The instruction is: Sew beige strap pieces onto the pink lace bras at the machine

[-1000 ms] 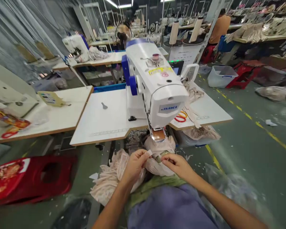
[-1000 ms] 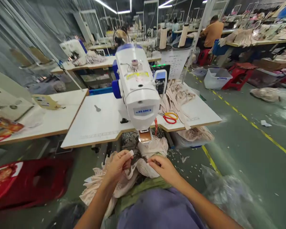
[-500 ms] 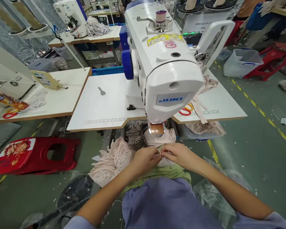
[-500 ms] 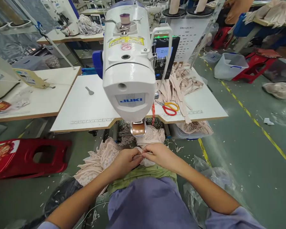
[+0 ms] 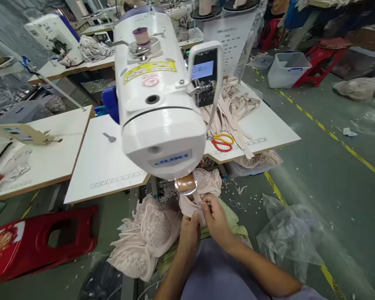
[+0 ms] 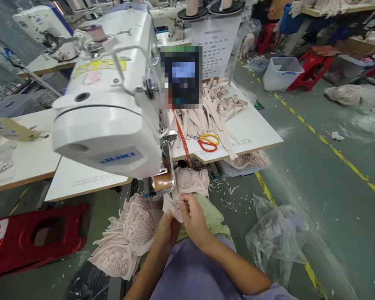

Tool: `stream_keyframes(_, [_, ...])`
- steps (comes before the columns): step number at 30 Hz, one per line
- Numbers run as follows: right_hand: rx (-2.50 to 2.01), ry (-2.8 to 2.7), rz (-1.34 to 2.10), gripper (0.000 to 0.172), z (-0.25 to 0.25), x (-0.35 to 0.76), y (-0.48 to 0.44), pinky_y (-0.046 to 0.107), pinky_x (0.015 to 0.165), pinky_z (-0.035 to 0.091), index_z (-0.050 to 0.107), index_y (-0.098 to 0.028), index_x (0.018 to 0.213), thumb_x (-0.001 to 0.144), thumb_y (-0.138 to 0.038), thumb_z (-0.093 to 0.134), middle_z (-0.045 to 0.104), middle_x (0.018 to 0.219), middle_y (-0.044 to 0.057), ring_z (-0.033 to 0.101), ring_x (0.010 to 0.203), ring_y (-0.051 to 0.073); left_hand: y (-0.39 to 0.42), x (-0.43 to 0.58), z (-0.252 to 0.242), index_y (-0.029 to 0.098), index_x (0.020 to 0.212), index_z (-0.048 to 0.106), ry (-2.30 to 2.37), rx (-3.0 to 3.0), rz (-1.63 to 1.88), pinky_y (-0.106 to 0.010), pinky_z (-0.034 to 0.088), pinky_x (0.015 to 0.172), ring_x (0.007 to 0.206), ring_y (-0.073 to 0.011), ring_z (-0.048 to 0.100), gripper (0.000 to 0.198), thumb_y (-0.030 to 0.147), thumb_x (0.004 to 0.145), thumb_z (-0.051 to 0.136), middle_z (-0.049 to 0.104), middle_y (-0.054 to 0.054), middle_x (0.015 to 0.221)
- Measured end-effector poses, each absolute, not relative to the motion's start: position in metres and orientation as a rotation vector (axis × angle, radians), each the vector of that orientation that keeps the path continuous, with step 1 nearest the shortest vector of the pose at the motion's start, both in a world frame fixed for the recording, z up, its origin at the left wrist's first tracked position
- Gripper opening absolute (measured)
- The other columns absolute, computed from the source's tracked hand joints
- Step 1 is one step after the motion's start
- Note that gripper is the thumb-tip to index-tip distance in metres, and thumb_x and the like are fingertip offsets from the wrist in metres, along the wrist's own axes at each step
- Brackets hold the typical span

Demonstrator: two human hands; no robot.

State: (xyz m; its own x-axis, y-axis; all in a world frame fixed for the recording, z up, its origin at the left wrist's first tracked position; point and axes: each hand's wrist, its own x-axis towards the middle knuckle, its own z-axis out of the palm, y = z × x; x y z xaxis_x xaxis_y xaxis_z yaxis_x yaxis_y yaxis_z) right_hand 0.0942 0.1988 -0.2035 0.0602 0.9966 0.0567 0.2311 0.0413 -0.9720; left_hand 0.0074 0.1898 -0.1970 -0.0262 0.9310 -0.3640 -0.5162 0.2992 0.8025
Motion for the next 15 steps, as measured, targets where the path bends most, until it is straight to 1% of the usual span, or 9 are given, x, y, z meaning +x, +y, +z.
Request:
stream_keyframes(2, [-1.328, -1.334, 0.942, 0.021, -0.198, 0.087, 0.194, 0.029, 0.07, 0.05, 0.055, -0.021, 0.094, 0.099, -0.036, 0.043, 0.061, 0.087, 0.004, 0.058, 0.078, 0.016, 0.186, 0.006, -0.197, 0.017, 0.11, 0.07, 1.166, 0.511, 1.252, -0.037, 0.05, 0.094, 0.105, -0.0261, 0.067, 0.05, 0.055, 0.078, 0.071, 0.074, -0.01, 0.107])
stream_keyframes(4, [-1.284, -1.378, 0.91, 0.02, -0.19, 0.089, 0.195, 0.029, 0.067, 0.05, 0.055, -0.022, 0.09, 0.099, -0.035, 0.043, 0.061, 0.083, 0.004, 0.058, 0.074, 0.017, 0.184, -0.002, -0.194, 0.017, 0.107, 0.07, 1.319, 0.639, 1.246, -0.033, 0.051, 0.089, 0.1, -0.0237, 0.068, 0.043, 0.053, 0.084, 0.067, 0.074, -0.009, 0.104])
stream_keyframes(6, [-1.25, -1.493, 0.835, 0.023, -0.181, 0.101, 0.199, 0.031, 0.066, 0.051, 0.057, -0.024, 0.086, 0.099, -0.038, 0.044, 0.061, 0.079, 0.004, 0.059, 0.074, 0.018, 0.184, -0.015, -0.187, 0.017, 0.104, 0.069, 1.408, 0.874, 1.192, -0.029, 0.051, 0.084, 0.094, -0.0208, 0.067, 0.038, 0.051, 0.09, 0.06, 0.073, -0.007, 0.099])
stream_keyframes(7, [-1.247, -1.556, 0.777, 0.024, -0.177, 0.11, 0.202, 0.033, 0.07, 0.051, 0.059, -0.024, 0.087, 0.098, -0.04, 0.046, 0.062, 0.081, 0.005, 0.06, 0.077, 0.02, 0.184, -0.022, -0.182, 0.017, 0.101, 0.069, 1.422, 0.992, 1.13, -0.027, 0.05, 0.079, 0.087, -0.0187, 0.067, 0.036, 0.05, 0.092, 0.057, 0.073, -0.006, 0.092])
stream_keyframes(9, [-1.226, -1.701, 0.699, 0.027, -0.169, 0.129, 0.212, 0.038, 0.081, 0.051, 0.063, -0.024, 0.099, 0.095, -0.047, 0.05, 0.065, 0.094, 0.009, 0.062, 0.091, 0.024, 0.187, -0.034, -0.17, 0.016, 0.089, 0.067, 1.394, 1.18, 0.956, -0.024, 0.046, 0.065, 0.067, -0.0144, 0.061, 0.034, 0.047, 0.094, 0.053, 0.066, -0.001, 0.072])
stream_keyframes(11, [-1.132, -1.919, 0.778, 0.037, -0.161, 0.145, 0.224, 0.04, 0.088, 0.049, 0.062, -0.021, 0.113, 0.093, -0.051, 0.053, 0.066, 0.106, 0.012, 0.061, 0.103, 0.026, 0.191, -0.042, -0.157, 0.017, 0.076, 0.06, 1.321, 1.3, 0.786, -0.023, 0.038, 0.054, 0.054, -0.0113, 0.05, 0.036, 0.046, 0.095, 0.05, 0.054, 0.003, 0.058])
stream_keyframes(12, [-1.057, -2.06, 0.868, 0.037, -0.157, 0.149, 0.23, 0.038, 0.087, 0.048, 0.061, -0.02, 0.115, 0.093, -0.05, 0.053, 0.067, 0.107, 0.012, 0.062, 0.102, 0.025, 0.192, -0.045, -0.151, 0.018, 0.072, 0.056, 1.289, 1.341, 0.724, -0.023, 0.035, 0.052, 0.052, -0.0106, 0.046, 0.036, 0.045, 0.095, 0.049, 0.05, 0.004, 0.056])
stream_keyframes(13, [-0.98, -2.196, 0.961, 0.032, -0.153, 0.152, 0.236, 0.036, 0.082, 0.048, 0.062, -0.02, 0.112, 0.094, -0.046, 0.053, 0.069, 0.102, 0.01, 0.063, 0.096, 0.023, 0.194, -0.046, -0.146, 0.018, 0.07, 0.053, 1.266, 1.373, 0.679, -0.023, 0.033, 0.051, 0.051, -0.0102, 0.043, 0.036, 0.044, 0.095, 0.049, 0.048, 0.004, 0.056])
stream_keyframes(15, [-0.893, -2.373, 1.059, 0.018, -0.144, 0.151, 0.243, 0.029, 0.069, 0.045, 0.062, -0.021, 0.1, 0.093, -0.033, 0.051, 0.069, 0.084, 0.005, 0.063, 0.077, 0.018, 0.197, -0.048, -0.138, 0.019, 0.068, 0.05, 1.25, 1.392, 0.621, -0.024, 0.032, 0.052, 0.052, -0.01, 0.041, 0.035, 0.042, 0.095, 0.047, 0.046, 0.005, 0.057])
